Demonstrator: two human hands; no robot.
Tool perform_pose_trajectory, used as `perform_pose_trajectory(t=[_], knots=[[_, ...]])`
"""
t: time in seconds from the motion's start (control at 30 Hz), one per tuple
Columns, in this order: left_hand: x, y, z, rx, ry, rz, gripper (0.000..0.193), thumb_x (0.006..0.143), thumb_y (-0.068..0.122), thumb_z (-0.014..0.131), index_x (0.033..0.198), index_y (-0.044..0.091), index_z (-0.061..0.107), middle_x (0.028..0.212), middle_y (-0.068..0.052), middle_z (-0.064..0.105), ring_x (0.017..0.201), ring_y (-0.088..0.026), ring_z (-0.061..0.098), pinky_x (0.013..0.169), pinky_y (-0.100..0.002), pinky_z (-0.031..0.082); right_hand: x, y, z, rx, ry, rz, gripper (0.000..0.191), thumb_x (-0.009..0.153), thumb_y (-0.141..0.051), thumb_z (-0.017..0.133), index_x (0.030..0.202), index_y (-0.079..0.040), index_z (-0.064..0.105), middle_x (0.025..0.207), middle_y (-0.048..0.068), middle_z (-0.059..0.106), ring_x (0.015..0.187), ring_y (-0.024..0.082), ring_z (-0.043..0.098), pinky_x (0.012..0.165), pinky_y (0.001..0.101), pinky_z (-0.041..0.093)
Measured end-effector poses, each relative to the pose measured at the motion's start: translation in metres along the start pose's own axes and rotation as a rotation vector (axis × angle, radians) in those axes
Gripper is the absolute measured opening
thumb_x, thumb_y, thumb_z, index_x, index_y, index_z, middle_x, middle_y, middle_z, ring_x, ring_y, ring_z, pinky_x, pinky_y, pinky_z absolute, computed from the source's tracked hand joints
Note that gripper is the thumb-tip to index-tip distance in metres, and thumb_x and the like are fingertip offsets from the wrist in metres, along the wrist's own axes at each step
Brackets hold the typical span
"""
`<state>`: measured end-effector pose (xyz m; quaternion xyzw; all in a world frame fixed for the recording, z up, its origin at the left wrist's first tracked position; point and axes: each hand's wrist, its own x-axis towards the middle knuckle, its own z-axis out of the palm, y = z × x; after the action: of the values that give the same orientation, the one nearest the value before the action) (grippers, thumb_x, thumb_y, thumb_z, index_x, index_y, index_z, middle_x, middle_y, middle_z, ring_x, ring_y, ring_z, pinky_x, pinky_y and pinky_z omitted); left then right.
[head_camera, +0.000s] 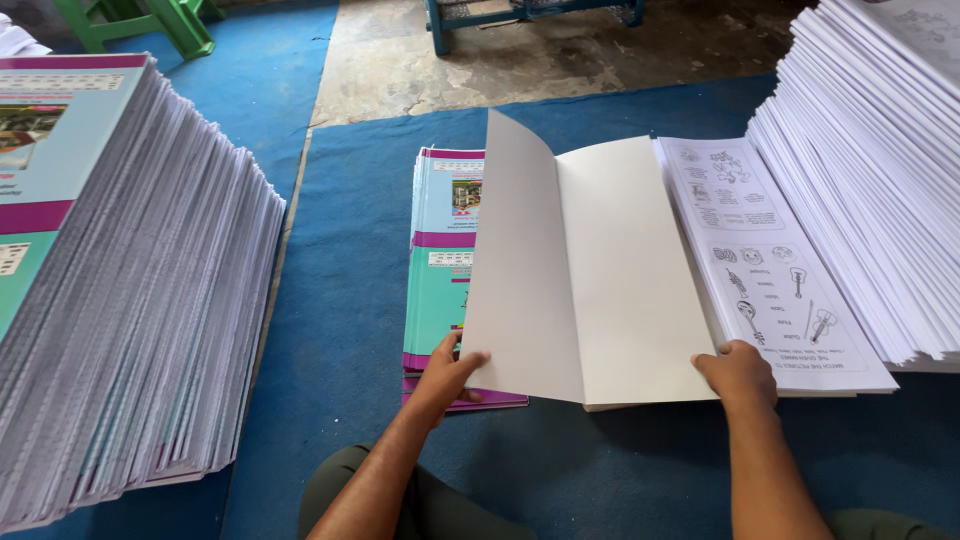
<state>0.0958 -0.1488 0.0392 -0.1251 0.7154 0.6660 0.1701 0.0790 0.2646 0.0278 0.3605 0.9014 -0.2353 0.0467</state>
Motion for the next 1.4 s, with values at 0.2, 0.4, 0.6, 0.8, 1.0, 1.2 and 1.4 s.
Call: perform_pose_trajectory(t=[0.2,0.4,0.6,0.8,1.0,1.2,1.4], knots=[[0.0,0.009,0.013,-0.013,-0.016,0.139,0.065,0.095,0.021,0.06,0.154,0.011,0.034,0.106,-0.017,0.069,0.08,-0.018,0.071,0.051,-0.031,0.059,-0.005,-0.019,-0.008,-0.2,-0.03,0.002,0.047,0.08,-0.036,0.081,0.123,-0.019,0.075,0.123,0.012,0.075,0.116,0.033,0.069,0.097,0.0471,0.056],[0.001,0.013,0.026,-0.04,-0.015,0.163,0.069,0.095,0.019,0.057,0.158,0.015,0.029,0.101,-0.015,0.07,0.075,-0.016,0.07,0.049,-0.03,0.057,0.028,-0.027,-0.031,-0.364,0.003,-0.135,0.049,0.088,-0.051,0.077,0.119,-0.013,0.076,0.12,0.014,0.074,0.115,0.034,0.069,0.095,0.0478,0.057],[0.007,0.012,0.029,-0.053,-0.018,0.153,0.068,0.095,0.018,0.057,0.158,0.016,0.031,0.097,-0.013,0.069,0.07,-0.014,0.067,0.046,-0.03,0.053,0.067,-0.007,-0.054,-0.551,-0.092,-0.422,0.062,0.078,-0.048,0.084,0.127,-0.012,0.07,0.117,0.014,0.075,0.113,0.03,0.071,0.097,0.0445,0.057],[0.01,0.012,0.029,-0.077,-0.046,0.172,0.064,0.095,0.019,0.058,0.155,0.013,0.038,0.092,-0.011,0.069,0.067,-0.013,0.066,0.046,-0.029,0.052,0.077,-0.003,-0.06,-0.44,-0.181,-0.301,0.059,0.077,-0.033,0.08,0.131,-0.015,0.069,0.104,0.016,0.079,0.101,0.029,0.075,0.095,0.0411,0.06],[0.011,0.014,0.031,-0.081,-0.029,0.138,0.066,0.094,0.018,0.058,0.156,0.015,0.035,0.09,-0.01,0.069,0.065,-0.012,0.065,0.045,-0.029,0.052,0.08,-0.01,-0.063,-0.438,-0.112,-0.377,0.059,0.074,-0.032,0.077,0.128,-0.01,0.07,0.109,0.019,0.079,0.104,0.032,0.076,0.096,0.0408,0.058],[0.013,0.012,0.032,-0.064,-0.016,0.117,0.067,0.095,0.018,0.058,0.157,0.016,0.034,0.09,-0.012,0.069,0.064,-0.013,0.065,0.044,-0.03,0.051,0.063,-0.032,-0.043,-0.426,-0.147,-0.446,0.058,0.076,-0.039,0.077,0.125,-0.009,0.07,0.112,0.019,0.076,0.105,0.033,0.074,0.096,0.041,0.058],[0.018,0.01,0.033,-0.068,-0.03,0.214,0.068,0.096,0.018,0.06,0.158,0.013,0.033,0.107,-0.009,0.073,0.085,-0.01,0.074,0.07,-0.025,0.063,0.077,-0.025,-0.043,-0.324,-0.202,-0.239,0.059,0.09,-0.056,0.065,0.124,-0.009,0.074,0.109,0.016,0.078,0.105,0.028,0.074,0.098,0.0435,0.058]])
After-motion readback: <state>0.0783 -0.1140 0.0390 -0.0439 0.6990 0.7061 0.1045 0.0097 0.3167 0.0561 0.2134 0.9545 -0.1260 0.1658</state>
